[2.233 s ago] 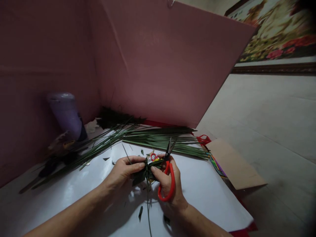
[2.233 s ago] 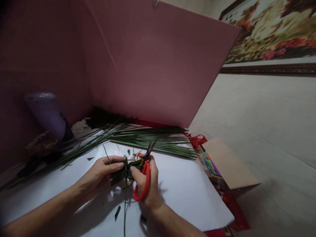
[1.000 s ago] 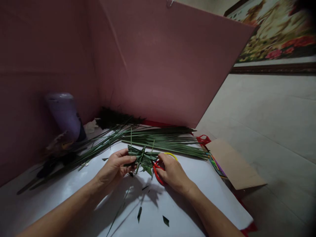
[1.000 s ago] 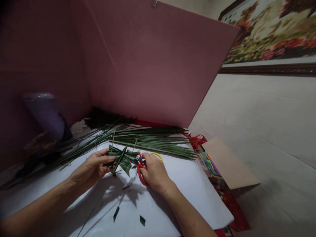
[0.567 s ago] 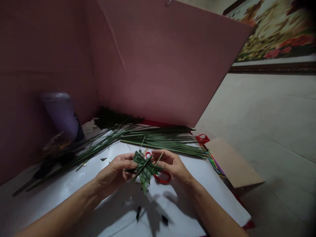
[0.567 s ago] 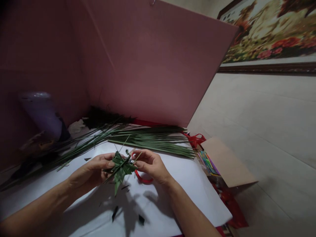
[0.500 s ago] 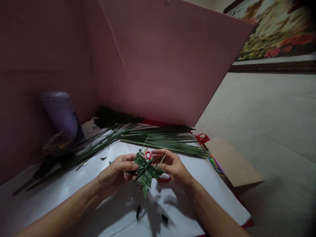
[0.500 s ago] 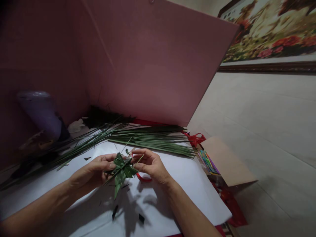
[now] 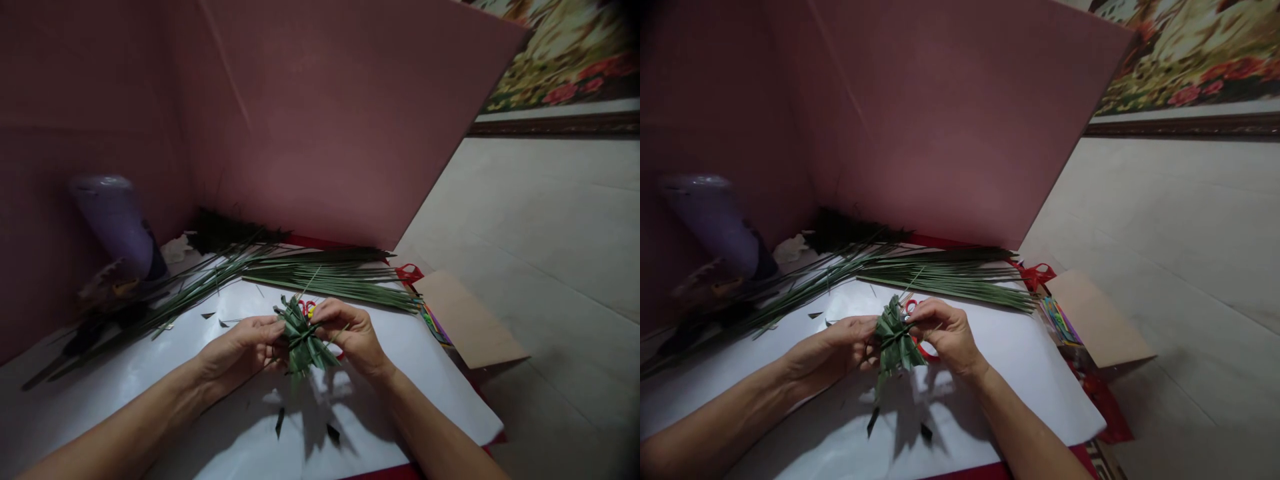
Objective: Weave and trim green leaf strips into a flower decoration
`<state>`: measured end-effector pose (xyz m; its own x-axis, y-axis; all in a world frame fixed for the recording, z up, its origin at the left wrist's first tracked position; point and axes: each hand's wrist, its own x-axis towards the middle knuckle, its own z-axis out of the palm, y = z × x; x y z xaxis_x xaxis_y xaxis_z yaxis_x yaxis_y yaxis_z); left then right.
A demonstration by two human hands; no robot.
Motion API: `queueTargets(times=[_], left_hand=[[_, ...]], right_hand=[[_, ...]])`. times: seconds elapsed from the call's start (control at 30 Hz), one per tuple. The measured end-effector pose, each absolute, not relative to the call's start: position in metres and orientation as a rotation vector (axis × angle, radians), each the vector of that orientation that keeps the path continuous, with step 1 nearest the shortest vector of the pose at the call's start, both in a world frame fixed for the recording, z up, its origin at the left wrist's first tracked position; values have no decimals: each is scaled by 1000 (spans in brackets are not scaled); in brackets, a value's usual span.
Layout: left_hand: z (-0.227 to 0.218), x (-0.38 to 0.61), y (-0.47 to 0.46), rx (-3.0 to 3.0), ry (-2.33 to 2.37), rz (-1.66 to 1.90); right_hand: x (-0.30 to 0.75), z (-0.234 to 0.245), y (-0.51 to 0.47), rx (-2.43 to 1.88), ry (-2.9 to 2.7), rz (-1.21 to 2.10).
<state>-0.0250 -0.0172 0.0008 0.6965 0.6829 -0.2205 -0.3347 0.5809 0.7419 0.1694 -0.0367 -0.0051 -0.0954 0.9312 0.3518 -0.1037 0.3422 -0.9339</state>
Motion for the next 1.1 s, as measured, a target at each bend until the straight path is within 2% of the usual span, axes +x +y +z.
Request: queueTargets(times=[0.3,0.63,1.1], left_hand=[[-2,-24,-22,791,629,498],[-5,-21,-24,1100,732,648],[-4,-21,-23,1284,821,670]], right_hand=[[172,-11,-36,-850,-1421,967],[172,-16,-38,-946,-1459,1044],[164,-24,-40,-1053,-1075,1443]])
